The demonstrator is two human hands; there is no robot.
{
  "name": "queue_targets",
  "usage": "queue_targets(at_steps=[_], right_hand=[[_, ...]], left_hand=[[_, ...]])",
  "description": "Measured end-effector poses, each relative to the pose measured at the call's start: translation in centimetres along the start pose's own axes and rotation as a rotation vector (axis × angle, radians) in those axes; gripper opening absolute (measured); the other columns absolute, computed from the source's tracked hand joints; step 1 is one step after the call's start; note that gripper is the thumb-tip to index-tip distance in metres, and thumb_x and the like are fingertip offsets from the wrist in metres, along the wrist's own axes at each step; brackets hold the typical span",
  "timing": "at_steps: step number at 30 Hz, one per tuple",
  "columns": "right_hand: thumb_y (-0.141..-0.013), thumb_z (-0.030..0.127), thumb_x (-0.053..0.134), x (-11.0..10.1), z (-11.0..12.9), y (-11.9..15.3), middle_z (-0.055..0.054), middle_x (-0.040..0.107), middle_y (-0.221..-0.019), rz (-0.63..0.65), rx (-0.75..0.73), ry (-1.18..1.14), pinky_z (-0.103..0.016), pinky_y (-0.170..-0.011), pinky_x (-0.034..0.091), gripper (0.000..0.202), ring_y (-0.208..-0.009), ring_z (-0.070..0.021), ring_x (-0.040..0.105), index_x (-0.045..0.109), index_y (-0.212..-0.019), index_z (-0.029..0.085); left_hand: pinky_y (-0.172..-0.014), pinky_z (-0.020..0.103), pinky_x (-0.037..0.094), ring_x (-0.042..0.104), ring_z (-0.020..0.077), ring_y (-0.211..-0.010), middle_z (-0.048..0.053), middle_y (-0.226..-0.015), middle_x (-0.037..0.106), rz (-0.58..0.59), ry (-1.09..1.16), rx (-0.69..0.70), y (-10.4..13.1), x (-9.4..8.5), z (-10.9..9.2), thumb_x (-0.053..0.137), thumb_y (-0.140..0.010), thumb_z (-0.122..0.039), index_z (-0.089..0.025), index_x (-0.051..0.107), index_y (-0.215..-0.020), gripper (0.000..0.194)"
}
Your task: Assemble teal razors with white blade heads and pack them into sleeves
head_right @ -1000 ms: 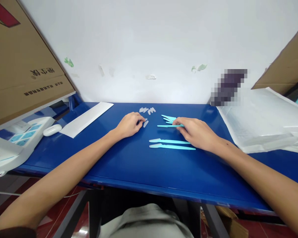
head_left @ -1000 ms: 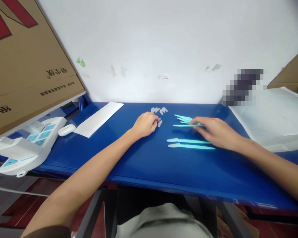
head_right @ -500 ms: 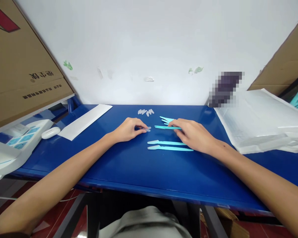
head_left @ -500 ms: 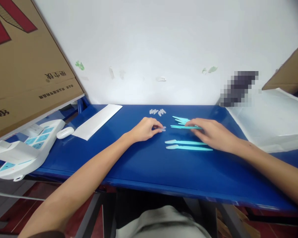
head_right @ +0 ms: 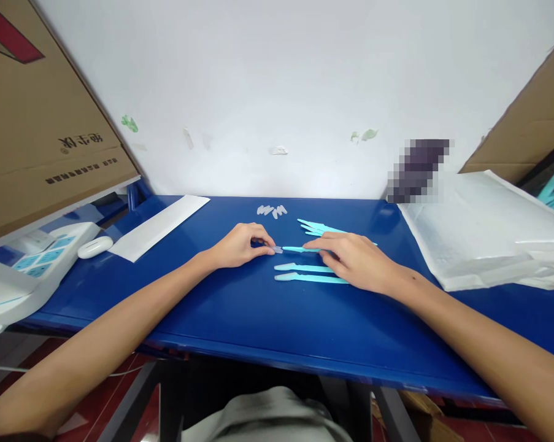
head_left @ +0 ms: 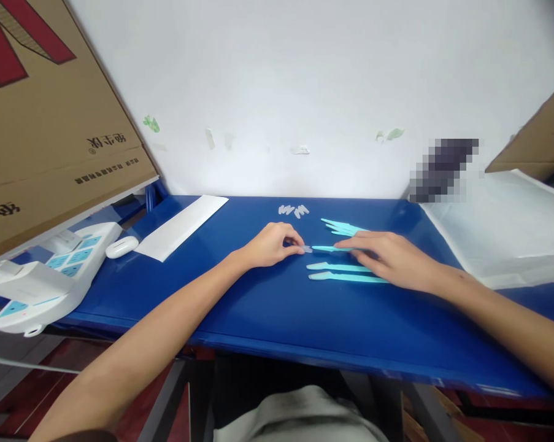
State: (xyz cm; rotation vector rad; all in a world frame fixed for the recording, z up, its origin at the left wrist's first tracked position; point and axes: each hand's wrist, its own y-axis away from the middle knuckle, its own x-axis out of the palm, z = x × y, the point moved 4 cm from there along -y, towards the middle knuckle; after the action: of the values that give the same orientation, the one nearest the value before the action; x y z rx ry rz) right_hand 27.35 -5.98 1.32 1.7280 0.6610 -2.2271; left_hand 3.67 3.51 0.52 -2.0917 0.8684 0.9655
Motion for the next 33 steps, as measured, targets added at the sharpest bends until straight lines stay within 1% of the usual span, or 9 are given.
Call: queue_targets(at_steps=[3,8,13,19,23,26,29,31,33], right_hand=[[-0.105,0.032,0.037,0.1,0.2,0.0,-0.007,0.075,-0.106,-0.005,-0.007,0.000,-0.035,-0.074,0.052,0.046,-0.090,-0.0223,0.071,0.070,-0.136,0.028],[-0.105,0.031,0.038,0.2,0.6,0.0,-0.007,0.074,-0.108,-0.022,-0.016,0.018,-0.032,-0.070,0.050,0.044,-0.088,-0.0209,0.071,0.070,-0.136,0.028],[-0.105,0.030,0.039,0.1,0.7,0.0,-0.007,0.074,-0.104,-0.031,-0.027,0.030,-0.031,-0.068,0.050,0.044,-0.084,-0.0199,0.070,0.071,-0.135,0.027],[-0.105,0.029,0.039,0.2,0.5,-0.1,-0.007,0.073,-0.104,-0.013,-0.041,0.049,-0.031,-0.068,0.050,0.044,-0.082,-0.0200,0.070,0.071,-0.135,0.027],[-0.103,0.023,0.040,0.6,1.2,-0.5,-0.008,0.073,-0.103,0.007,-0.097,0.095,-0.031,-0.067,0.050,0.045,-0.079,-0.0193,0.070,0.071,-0.135,0.026],[-0.102,0.020,0.040,1.2,1.7,-0.8,-0.008,0.073,-0.100,-0.007,-0.108,0.137,-0.030,-0.065,0.048,0.046,-0.074,-0.0185,0.068,0.071,-0.135,0.025],[-0.103,0.021,0.041,1.6,1.8,-1.0,-0.008,0.072,-0.097,-0.035,-0.114,0.116,-0.030,-0.066,0.049,0.044,-0.075,-0.0184,0.068,0.071,-0.134,0.022],[-0.104,0.024,0.042,1.6,1.6,-1.1,-0.008,0.073,-0.097,-0.057,-0.110,0.100,-0.031,-0.067,0.050,0.042,-0.077,-0.0189,0.069,0.072,-0.133,0.022],[-0.104,0.028,0.044,1.3,1.5,-1.1,-0.008,0.075,-0.098,-0.069,-0.099,0.102,-0.032,-0.069,0.051,0.040,-0.079,-0.0199,0.070,0.073,-0.130,0.021]], left_hand=[[-0.077,0.029,0.048,0.065,0.0164,-0.081,0.004,-0.093,0.077,0.007,-0.001,-0.014,0.0,0.1,0.0,0.077,-0.090,-0.029,-0.021,0.083,-0.097,0.012],[-0.076,0.028,0.048,0.065,0.0169,-0.083,0.004,-0.094,0.078,0.019,0.020,-0.022,0.0,0.1,-0.2,0.076,-0.091,-0.027,-0.021,0.083,-0.100,0.013],[-0.077,0.028,0.049,0.066,0.0167,-0.083,0.005,-0.095,0.078,0.017,0.039,-0.026,0.0,0.2,-0.2,0.076,-0.090,-0.026,-0.021,0.083,-0.100,0.013],[-0.077,0.028,0.050,0.068,0.0164,-0.083,0.004,-0.094,0.078,0.013,0.066,-0.044,-0.1,0.1,-0.2,0.077,-0.088,-0.026,-0.021,0.084,-0.098,0.012],[-0.075,0.026,0.052,0.069,0.0155,-0.080,0.004,-0.092,0.079,0.004,0.117,-0.068,-0.4,0.8,-0.9,0.080,-0.086,-0.025,-0.019,0.084,-0.095,0.012],[-0.072,0.025,0.052,0.068,0.0145,-0.075,0.004,-0.087,0.078,-0.049,0.102,-0.093,-0.6,1.4,-1.5,0.081,-0.084,-0.020,-0.018,0.084,-0.091,0.008],[-0.071,0.024,0.053,0.069,0.0142,-0.074,0.003,-0.082,0.078,-0.084,0.153,-0.130,-0.7,1.9,-1.6,0.083,-0.080,-0.017,-0.017,0.083,-0.087,0.007],[-0.071,0.023,0.053,0.070,0.0143,-0.074,0.003,-0.081,0.079,-0.078,0.210,-0.141,-0.6,2.0,-1.6,0.084,-0.079,-0.017,-0.016,0.082,-0.086,0.008],[-0.072,0.023,0.053,0.071,0.0146,-0.075,0.003,-0.081,0.079,-0.052,0.246,-0.115,-0.5,2.0,-1.7,0.086,-0.079,-0.022,-0.015,0.081,-0.089,0.013]])
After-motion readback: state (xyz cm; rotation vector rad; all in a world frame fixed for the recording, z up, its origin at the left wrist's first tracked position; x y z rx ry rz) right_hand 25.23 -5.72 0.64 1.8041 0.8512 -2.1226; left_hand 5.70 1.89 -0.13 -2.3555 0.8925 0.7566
